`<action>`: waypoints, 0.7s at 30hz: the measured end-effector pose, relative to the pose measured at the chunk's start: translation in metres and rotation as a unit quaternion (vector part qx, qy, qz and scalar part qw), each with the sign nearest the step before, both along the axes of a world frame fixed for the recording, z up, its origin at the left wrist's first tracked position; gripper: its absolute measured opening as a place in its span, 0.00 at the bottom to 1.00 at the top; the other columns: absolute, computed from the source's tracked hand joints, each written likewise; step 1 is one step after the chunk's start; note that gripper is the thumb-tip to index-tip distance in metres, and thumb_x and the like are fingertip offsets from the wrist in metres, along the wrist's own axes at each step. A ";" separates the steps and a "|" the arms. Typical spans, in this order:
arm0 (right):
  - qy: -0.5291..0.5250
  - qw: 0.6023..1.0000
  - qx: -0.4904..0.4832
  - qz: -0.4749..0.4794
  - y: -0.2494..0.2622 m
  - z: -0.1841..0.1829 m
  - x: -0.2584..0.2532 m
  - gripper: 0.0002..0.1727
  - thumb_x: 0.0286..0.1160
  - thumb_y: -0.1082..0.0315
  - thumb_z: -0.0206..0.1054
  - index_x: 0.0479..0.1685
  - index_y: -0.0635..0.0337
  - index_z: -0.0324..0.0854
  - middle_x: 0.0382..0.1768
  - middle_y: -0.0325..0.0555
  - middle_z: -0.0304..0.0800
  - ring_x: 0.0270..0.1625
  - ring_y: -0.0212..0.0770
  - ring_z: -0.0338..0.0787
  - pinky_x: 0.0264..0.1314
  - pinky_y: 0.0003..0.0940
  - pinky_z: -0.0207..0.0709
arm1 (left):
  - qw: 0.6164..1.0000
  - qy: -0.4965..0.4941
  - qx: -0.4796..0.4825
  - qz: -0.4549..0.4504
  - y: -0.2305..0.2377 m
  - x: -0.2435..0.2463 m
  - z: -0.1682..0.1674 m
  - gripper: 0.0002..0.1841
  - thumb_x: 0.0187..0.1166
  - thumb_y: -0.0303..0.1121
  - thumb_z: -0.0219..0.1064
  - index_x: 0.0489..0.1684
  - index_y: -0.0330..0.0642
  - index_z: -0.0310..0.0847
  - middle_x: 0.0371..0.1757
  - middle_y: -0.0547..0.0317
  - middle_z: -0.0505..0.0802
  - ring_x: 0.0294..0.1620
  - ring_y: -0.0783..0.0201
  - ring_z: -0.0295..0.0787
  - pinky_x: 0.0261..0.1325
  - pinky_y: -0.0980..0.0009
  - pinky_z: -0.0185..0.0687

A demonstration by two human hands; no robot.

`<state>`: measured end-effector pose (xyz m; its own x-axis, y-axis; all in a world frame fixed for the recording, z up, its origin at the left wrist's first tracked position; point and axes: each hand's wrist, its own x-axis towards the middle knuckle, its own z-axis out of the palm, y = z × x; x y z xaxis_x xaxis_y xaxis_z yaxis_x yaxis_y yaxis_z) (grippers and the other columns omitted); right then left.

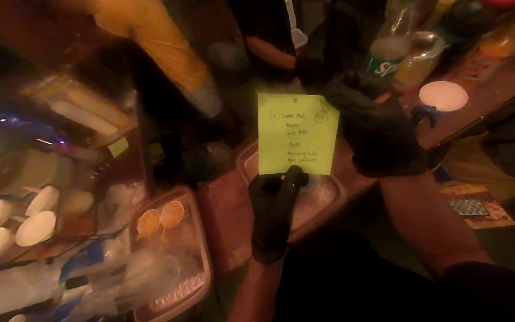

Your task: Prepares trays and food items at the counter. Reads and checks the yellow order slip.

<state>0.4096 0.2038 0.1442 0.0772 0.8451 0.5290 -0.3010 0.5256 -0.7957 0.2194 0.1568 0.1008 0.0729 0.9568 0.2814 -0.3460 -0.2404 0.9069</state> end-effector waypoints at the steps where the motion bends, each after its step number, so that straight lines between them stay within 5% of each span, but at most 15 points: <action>1: -0.003 1.000 -0.005 -0.008 -0.001 0.000 -0.001 0.07 0.83 0.76 0.62 0.41 0.58 0.85 0.32 0.28 0.89 0.33 0.21 0.86 0.38 0.17 0.84 | 1.000 0.000 -0.002 -0.001 0.000 0.000 0.000 0.06 0.74 0.23 0.70 0.34 0.46 0.91 0.31 0.62 0.95 0.32 0.70 0.93 0.39 0.72 0.92; 5: -0.091 0.990 -0.097 -0.048 -0.021 0.022 -0.002 0.08 0.84 0.73 0.62 0.56 0.60 0.81 0.41 0.32 0.89 0.37 0.21 0.87 0.38 0.14 0.85 | 0.996 0.067 -0.047 0.040 -0.006 0.004 0.017 0.08 0.74 0.18 0.65 0.31 0.42 0.87 0.28 0.71 0.92 0.31 0.78 0.90 0.40 0.78 0.89; 8: -0.157 0.984 -0.058 -0.058 -0.020 0.009 -0.001 0.17 0.77 0.72 0.67 0.64 0.54 0.79 0.51 0.32 0.90 0.47 0.25 0.90 0.48 0.20 0.88 | 0.997 0.072 -0.032 0.019 0.006 -0.008 -0.004 0.05 0.78 0.22 0.65 0.35 0.32 0.86 0.30 0.62 0.93 0.33 0.72 0.91 0.40 0.73 0.91; 15: -0.192 0.980 -0.030 0.040 -0.008 -0.021 0.004 0.16 0.73 0.68 0.72 0.60 0.46 0.85 0.46 0.29 0.93 0.41 0.27 0.91 0.44 0.22 0.88 | 0.996 0.062 -0.067 0.006 0.016 -0.026 -0.019 0.07 0.80 0.26 0.64 0.32 0.33 0.83 0.26 0.63 0.90 0.29 0.73 0.88 0.38 0.75 0.87; 18: -0.202 0.978 -0.046 0.010 -0.009 -0.013 -0.012 0.14 0.69 0.78 0.66 0.53 0.60 0.81 0.41 0.30 0.91 0.37 0.25 0.90 0.43 0.19 0.88 | 0.994 0.072 -0.080 0.006 0.016 -0.034 -0.026 0.07 0.79 0.26 0.65 0.31 0.34 0.83 0.25 0.64 0.89 0.28 0.74 0.87 0.37 0.75 0.85; 21: -0.204 0.976 -0.079 0.000 -0.005 -0.023 -0.015 0.16 0.73 0.73 0.67 0.60 0.58 0.82 0.44 0.30 0.91 0.32 0.23 0.88 0.36 0.18 0.86 | 0.994 0.080 -0.073 0.007 0.015 -0.042 -0.040 0.06 0.78 0.26 0.66 0.32 0.33 0.83 0.25 0.64 0.89 0.27 0.74 0.86 0.36 0.75 0.86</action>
<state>0.3944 0.1991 0.1212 -0.1119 0.9186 0.3790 0.0579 0.3868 -0.9204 0.1778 0.1721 0.0606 0.0928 0.9878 0.1255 -0.1913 -0.1060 0.9758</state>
